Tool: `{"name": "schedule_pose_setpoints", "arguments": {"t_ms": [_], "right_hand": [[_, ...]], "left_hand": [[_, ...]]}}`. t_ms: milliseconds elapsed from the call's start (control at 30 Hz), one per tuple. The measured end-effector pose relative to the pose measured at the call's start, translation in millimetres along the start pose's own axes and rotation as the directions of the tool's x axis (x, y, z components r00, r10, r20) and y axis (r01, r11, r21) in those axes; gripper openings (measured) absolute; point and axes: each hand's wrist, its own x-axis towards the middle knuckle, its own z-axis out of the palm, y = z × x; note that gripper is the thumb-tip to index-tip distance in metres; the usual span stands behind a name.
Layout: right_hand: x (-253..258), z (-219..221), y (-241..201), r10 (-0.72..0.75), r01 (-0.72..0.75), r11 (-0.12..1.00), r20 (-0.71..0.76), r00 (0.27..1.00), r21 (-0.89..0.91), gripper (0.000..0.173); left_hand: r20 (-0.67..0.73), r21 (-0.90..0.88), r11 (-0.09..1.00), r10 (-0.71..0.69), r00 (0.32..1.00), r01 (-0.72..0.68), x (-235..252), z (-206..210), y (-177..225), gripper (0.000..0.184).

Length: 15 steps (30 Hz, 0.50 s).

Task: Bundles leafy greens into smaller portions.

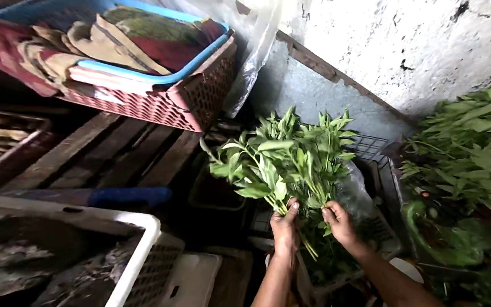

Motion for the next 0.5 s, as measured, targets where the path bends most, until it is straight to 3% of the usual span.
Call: {"name": "schedule_pose_setpoints", "arguments": {"t_ms": [67, 133, 300, 400, 500], "right_hand": [[-7, -2, 3, -0.008, 0.018, 0.996, 0.116, 0.993, -0.086, 0.021], [-10, -5, 1, 0.038, -0.004, 0.990, 0.243, 0.969, -0.142, 0.025], [-4, 4, -29, 0.069, -0.045, 0.994, 0.268, 0.961, -0.097, 0.056], [2, 17, -47, 0.102, 0.012, 0.930, 0.289, 0.952, -0.366, 0.038], [-1, 22, -49, 0.102, 0.109, 0.838, 0.350, 0.931, -0.535, 0.039]], "left_hand": [[0.041, 0.067, 0.998, -0.020, 0.999, 0.017, 5, 3, 3, 0.018], [0.033, 0.126, 0.992, -0.022, 0.999, 0.017, 9, 5, 1, 0.008], [0.071, 0.216, 0.975, 0.028, 0.997, -0.043, 10, 1, -16, 0.004], [0.087, 0.222, 0.971, 0.075, 0.993, -0.092, 3, 1, -18, 0.007], [0.022, 0.245, 0.961, 0.129, 0.991, -0.130, 0, 0, 5, 0.011]]}}
